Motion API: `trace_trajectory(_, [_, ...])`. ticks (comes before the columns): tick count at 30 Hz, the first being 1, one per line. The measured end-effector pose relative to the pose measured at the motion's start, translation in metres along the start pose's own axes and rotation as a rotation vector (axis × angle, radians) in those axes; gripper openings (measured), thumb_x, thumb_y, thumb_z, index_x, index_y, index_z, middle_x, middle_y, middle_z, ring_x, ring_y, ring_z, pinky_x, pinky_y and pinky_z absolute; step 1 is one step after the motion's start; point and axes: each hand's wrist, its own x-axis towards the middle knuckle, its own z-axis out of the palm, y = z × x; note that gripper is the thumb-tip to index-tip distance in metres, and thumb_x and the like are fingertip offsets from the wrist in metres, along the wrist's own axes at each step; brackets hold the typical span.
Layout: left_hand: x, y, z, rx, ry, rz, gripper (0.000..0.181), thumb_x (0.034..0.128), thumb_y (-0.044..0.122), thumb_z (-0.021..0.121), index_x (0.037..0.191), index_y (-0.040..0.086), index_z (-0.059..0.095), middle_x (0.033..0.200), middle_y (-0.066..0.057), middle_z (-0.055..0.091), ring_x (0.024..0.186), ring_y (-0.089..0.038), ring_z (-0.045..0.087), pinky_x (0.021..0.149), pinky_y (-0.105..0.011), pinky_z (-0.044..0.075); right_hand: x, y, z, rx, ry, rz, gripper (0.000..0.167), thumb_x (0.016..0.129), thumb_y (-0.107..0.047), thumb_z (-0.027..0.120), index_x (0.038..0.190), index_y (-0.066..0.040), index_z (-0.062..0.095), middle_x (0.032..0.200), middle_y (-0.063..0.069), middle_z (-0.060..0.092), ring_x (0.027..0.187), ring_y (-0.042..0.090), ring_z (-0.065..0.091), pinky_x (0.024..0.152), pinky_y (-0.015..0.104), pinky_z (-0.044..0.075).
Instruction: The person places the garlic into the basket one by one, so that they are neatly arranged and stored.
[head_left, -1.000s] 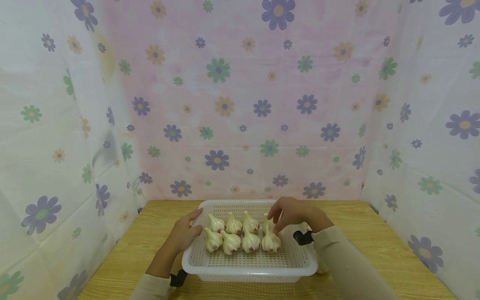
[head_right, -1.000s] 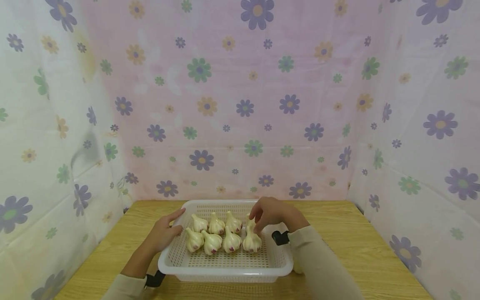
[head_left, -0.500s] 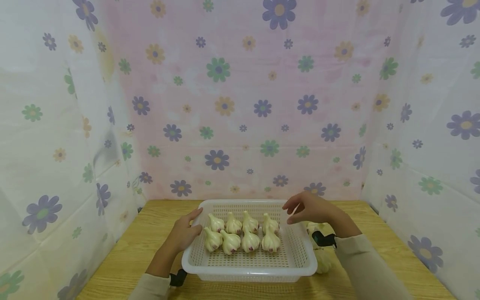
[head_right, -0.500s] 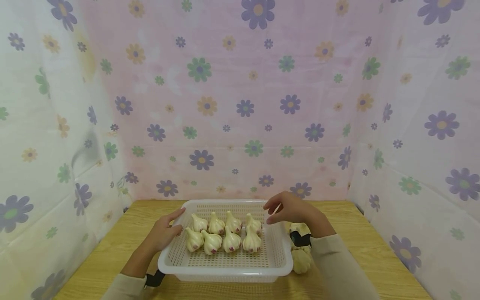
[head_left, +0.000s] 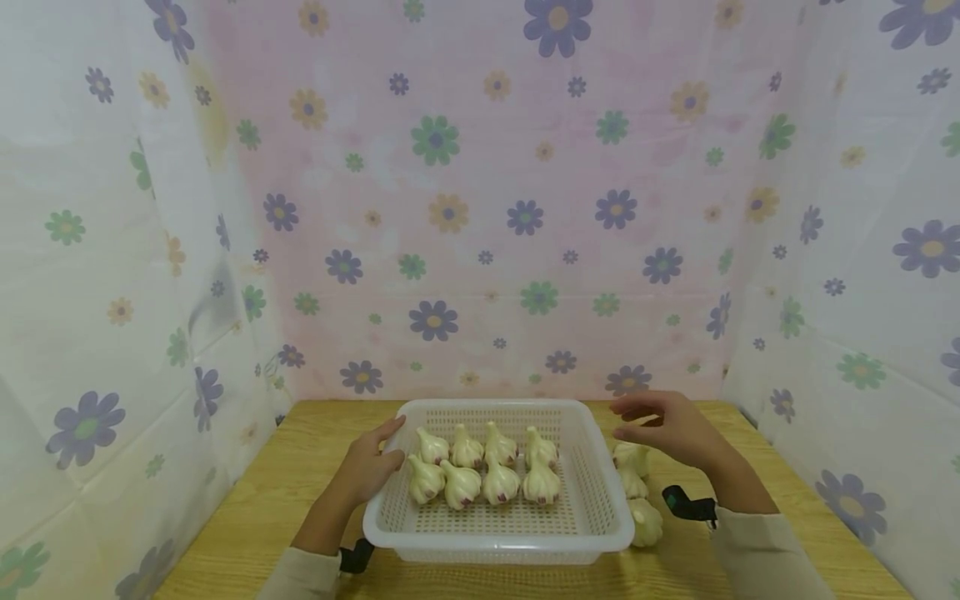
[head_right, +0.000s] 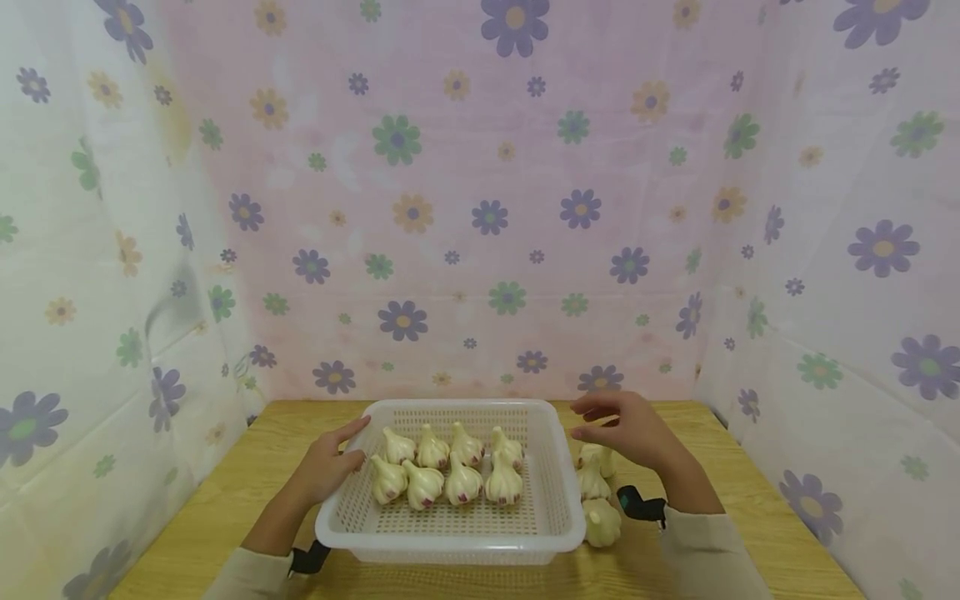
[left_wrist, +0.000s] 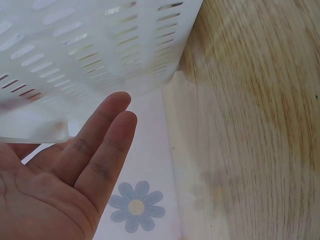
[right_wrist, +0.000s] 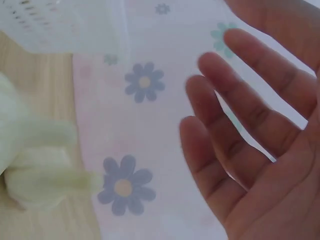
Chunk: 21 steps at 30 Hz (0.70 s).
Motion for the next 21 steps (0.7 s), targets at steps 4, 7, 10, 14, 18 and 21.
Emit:
trace_trajectory(4, [-0.002,0.001,-0.001,-0.005,-0.003,0.004,0.071,0.0862,0.011,0.058,0.156,0.014,0.048,0.164,-0.016,0.04,0.09,-0.027,0.069,0.059,-0.033,0.057,-0.011,0.009,-0.001,0.027,0.055,0.029,0.047,0.093,-0.036,0.075,0.137,-0.022,0.066,0.138,0.009,0.066,0.122,0.031,0.063,0.088,0.024,0.058])
trace_trajectory(7, [-0.002,0.001,-0.001,-0.014,-0.006,0.009,0.071,0.0867,0.011,0.058,0.156,0.014,0.048,0.165,-0.014,0.038,0.091,-0.027,0.07,0.06,-0.034,0.058,-0.015,0.02,-0.001,0.023,0.078,0.053,0.055,0.094,-0.036,0.074,0.145,-0.021,0.059,0.146,0.01,0.06,0.13,0.038,0.058,0.09,0.025,0.058])
trace_trajectory(10, [-0.001,0.0,-0.001,-0.018,-0.003,0.008,0.07,0.0872,0.012,0.058,0.157,0.014,0.047,0.166,-0.012,0.038,0.087,-0.026,0.071,0.059,-0.034,0.059,-0.016,0.031,-0.001,0.017,0.094,0.072,0.06,0.095,-0.038,0.073,0.15,-0.02,0.054,0.151,0.011,0.055,0.134,0.041,0.055,0.096,0.037,0.059])
trace_trajectory(14, [-0.002,0.0,-0.001,-0.012,0.004,0.007,0.07,0.0873,0.012,0.058,0.156,0.016,0.048,0.166,-0.012,0.037,0.092,-0.027,0.071,0.061,-0.034,0.059,-0.019,0.045,-0.001,0.032,0.103,0.1,0.061,0.098,-0.039,0.069,0.152,-0.017,0.052,0.154,0.015,0.052,0.136,0.047,0.052,0.098,0.059,0.054])
trace_trajectory(18, [-0.001,-0.001,-0.001,-0.007,0.0,0.022,0.069,0.088,0.013,0.058,0.156,0.014,0.048,0.166,-0.012,0.037,0.103,-0.031,0.069,0.066,-0.034,0.06,-0.026,0.062,0.003,0.076,0.088,0.144,0.059,0.1,-0.04,0.066,0.153,-0.018,0.051,0.154,0.015,0.053,0.135,0.036,0.056,0.098,0.051,0.056])
trace_trajectory(21, [-0.002,-0.003,-0.001,0.001,0.002,0.025,0.069,0.0877,0.013,0.058,0.156,0.013,0.048,0.166,-0.013,0.037,0.103,-0.031,0.069,0.066,-0.034,0.06,-0.029,0.076,0.009,0.173,0.058,0.155,0.056,0.102,-0.034,0.064,0.155,-0.02,0.05,0.157,0.015,0.05,0.131,0.01,0.058,0.097,0.031,0.056])
